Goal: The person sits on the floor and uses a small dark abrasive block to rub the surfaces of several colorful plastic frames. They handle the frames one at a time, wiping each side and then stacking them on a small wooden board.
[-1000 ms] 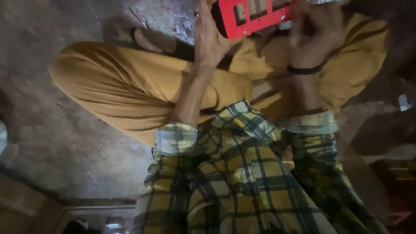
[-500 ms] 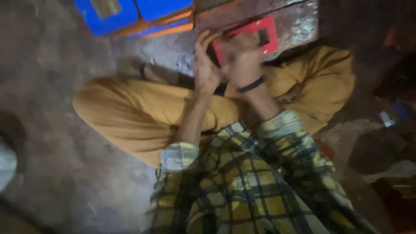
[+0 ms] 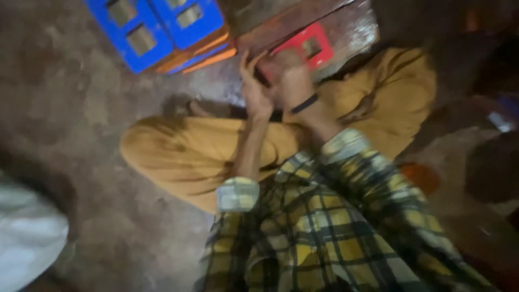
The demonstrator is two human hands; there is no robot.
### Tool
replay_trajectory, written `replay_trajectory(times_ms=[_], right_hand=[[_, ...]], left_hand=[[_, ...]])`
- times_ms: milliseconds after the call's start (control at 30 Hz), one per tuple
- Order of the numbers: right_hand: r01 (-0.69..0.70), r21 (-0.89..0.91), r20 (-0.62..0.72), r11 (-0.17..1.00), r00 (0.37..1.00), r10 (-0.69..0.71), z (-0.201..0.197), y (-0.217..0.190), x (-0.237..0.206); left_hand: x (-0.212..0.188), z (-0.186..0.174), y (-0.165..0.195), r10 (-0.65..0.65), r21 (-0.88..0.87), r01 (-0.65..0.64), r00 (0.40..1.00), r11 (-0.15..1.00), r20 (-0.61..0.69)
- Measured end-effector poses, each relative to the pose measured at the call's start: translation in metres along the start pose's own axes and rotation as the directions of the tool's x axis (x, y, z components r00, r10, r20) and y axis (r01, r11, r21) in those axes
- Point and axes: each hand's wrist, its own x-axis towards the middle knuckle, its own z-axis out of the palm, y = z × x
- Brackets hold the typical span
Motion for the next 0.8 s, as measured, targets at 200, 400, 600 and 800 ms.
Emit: replay_trajectory(times_ms=[200,400,600,800], right_hand=[[-0.056,0.254,-0.3,0.966,0.944,0.134,-0.053,0.101,-0.003],[-0.022,0.206,-0.383,0.978,0.918,0.101,-0.06,0.043,-0.049],[0.093,0.289,-0.264,0.953,0.964,-0.014,-0.034,-0.031,-0.049],[0.005,0.864,-0.264,0.503,0.856,0.445,-0.102,0.053,-0.077]], left_hand=[[-0.007,-0.003,0.015,0.267,0.468,-0.314,0.949,0.826,0.166],[-0.003,0.0,0.005,0.318,0.444,-0.365,0.931,0.818,0.179],[-0.003,0.0,0.004,-0.138,-0.519,0.175,0.984,0.837,0.11],[-0.04,-0.02,0.096,0.397,0.433,-0.432,0.901,0.791,0.174]])
